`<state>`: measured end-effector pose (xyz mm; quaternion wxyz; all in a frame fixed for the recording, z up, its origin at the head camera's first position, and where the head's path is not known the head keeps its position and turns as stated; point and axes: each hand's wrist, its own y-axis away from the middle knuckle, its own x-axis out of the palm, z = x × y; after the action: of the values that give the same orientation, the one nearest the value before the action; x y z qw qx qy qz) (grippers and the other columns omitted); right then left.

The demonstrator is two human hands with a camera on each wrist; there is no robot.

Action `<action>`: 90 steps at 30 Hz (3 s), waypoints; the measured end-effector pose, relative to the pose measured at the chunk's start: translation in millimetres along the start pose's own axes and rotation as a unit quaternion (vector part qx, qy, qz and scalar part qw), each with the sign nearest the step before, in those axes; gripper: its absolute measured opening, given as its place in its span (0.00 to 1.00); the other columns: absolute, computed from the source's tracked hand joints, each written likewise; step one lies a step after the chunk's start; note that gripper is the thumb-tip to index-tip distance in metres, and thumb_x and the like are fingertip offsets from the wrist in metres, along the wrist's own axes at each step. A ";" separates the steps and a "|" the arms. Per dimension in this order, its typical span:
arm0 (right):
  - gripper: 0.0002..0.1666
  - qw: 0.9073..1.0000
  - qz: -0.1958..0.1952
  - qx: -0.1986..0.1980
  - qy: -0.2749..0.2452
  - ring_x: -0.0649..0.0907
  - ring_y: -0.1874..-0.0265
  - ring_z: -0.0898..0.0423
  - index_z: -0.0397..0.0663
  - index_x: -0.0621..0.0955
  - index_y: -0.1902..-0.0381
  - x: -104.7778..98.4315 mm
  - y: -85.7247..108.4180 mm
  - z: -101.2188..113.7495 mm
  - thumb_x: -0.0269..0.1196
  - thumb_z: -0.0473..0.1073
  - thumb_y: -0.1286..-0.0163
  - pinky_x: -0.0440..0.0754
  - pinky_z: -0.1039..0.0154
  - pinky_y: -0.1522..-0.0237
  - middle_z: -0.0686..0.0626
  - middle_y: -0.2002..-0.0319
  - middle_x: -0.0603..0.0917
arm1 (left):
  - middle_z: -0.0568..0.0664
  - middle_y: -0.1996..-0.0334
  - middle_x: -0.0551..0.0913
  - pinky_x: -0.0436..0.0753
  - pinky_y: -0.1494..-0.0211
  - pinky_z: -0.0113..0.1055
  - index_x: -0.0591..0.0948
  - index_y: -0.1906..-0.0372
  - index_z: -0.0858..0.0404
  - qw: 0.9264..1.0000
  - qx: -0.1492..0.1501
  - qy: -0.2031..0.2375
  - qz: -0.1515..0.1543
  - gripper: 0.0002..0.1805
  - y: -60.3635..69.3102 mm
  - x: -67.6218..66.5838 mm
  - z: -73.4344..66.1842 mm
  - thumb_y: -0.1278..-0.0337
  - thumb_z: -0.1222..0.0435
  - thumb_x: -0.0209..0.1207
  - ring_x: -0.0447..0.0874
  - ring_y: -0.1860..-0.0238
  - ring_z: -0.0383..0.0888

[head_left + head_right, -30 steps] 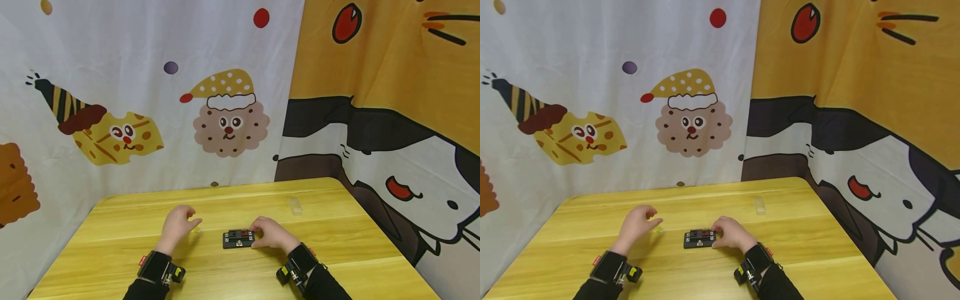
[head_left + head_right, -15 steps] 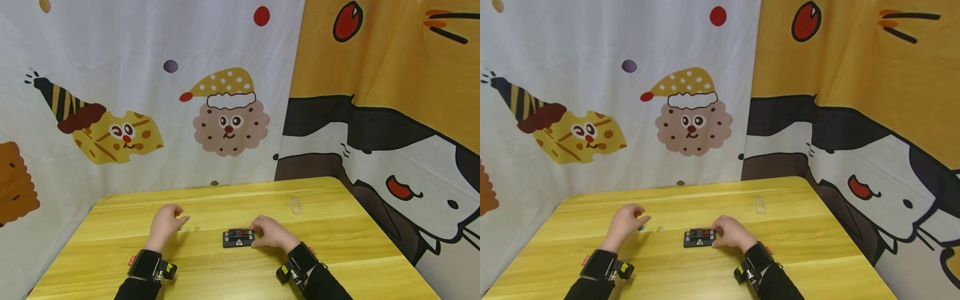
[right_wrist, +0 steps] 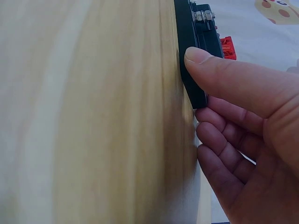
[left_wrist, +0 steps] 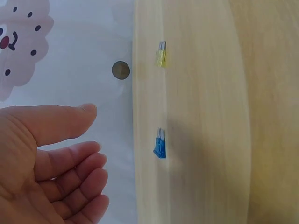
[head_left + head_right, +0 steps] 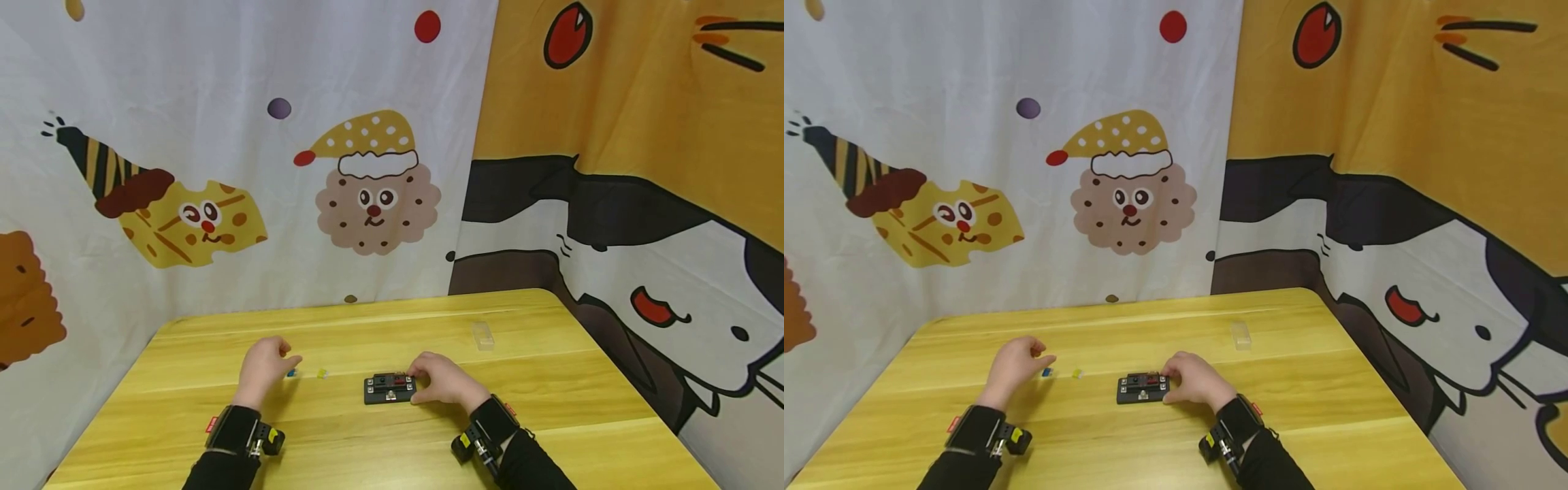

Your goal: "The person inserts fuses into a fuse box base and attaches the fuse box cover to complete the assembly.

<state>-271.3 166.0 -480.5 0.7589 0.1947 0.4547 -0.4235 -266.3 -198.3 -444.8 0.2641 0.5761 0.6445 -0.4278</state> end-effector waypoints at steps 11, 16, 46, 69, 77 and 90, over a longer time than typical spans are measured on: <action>0.25 1.000 0.002 0.001 -0.001 0.80 0.57 0.54 0.45 0.83 0.53 -1.0 0.1 0.0 0.78 0.45 0.48 0.77 0.55 0.48 0.54 0.56 0.79 | 0.59 0.68 0.83 0.78 0.57 0.51 0.81 0.63 0.74 0.998 -0.045 -0.012 0.036 0.17 -5.2 -0.3 3.3 0.49 0.64 0.71 0.79 0.68 0.52; 0.25 1.000 0.004 0.005 -0.004 0.80 0.56 0.53 0.46 0.83 0.53 -1.2 0.0 0.7 0.78 0.45 0.48 0.77 0.54 0.48 0.54 0.56 0.80 | 0.57 0.68 0.83 0.78 0.57 0.51 0.81 0.64 0.73 0.997 -0.053 -0.011 0.047 0.16 -6.0 1.3 5.3 0.51 0.64 0.71 0.79 0.68 0.52; 0.24 1.000 0.003 0.008 -0.008 0.80 0.56 0.54 0.47 0.83 0.54 -2.4 0.8 2.7 0.78 0.45 0.48 0.77 0.54 0.48 0.54 0.56 0.79 | 0.41 0.90 0.55 0.54 0.78 0.32 0.63 0.92 0.56 0.993 -0.089 -0.001 0.077 0.25 -4.1 12.5 10.2 0.54 0.66 0.68 0.53 0.85 0.39; 0.24 1.000 0.003 0.010 -0.007 0.80 0.56 0.54 0.47 0.83 0.54 -0.6 0.6 0.7 0.78 0.45 0.48 0.77 0.54 0.48 0.55 0.57 0.79 | 0.46 0.86 0.68 0.66 0.74 0.36 0.75 0.86 0.62 0.991 -0.103 -0.023 0.084 0.15 -5.1 16.7 9.1 0.53 0.69 0.68 0.67 0.81 0.45; 0.24 1.000 0.001 0.007 -0.002 0.80 0.57 0.55 0.48 0.83 0.54 1.0 0.0 -1.2 0.79 0.45 0.48 0.77 0.55 0.48 0.55 0.57 0.79 | 0.44 0.88 0.64 0.63 0.75 0.35 0.73 0.89 0.60 0.991 -0.098 -0.031 0.083 0.19 -4.9 17.9 8.7 0.52 0.69 0.68 0.64 0.83 0.43; 0.25 1.000 -0.003 0.001 -0.003 0.79 0.57 0.54 0.47 0.83 0.54 -0.1 0.5 -2.4 0.79 0.46 0.49 0.77 0.54 0.48 0.54 0.57 0.79 | 0.42 0.89 0.63 0.60 0.79 0.34 0.69 0.91 0.56 0.994 -0.078 -0.050 0.064 0.21 -8.4 22.9 9.9 0.55 0.69 0.67 0.63 0.84 0.43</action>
<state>-272.2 168.0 -481.7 0.7588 0.1926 0.4526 -0.4270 -280.5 -194.6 -466.7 0.3672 0.5719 0.6236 -0.3862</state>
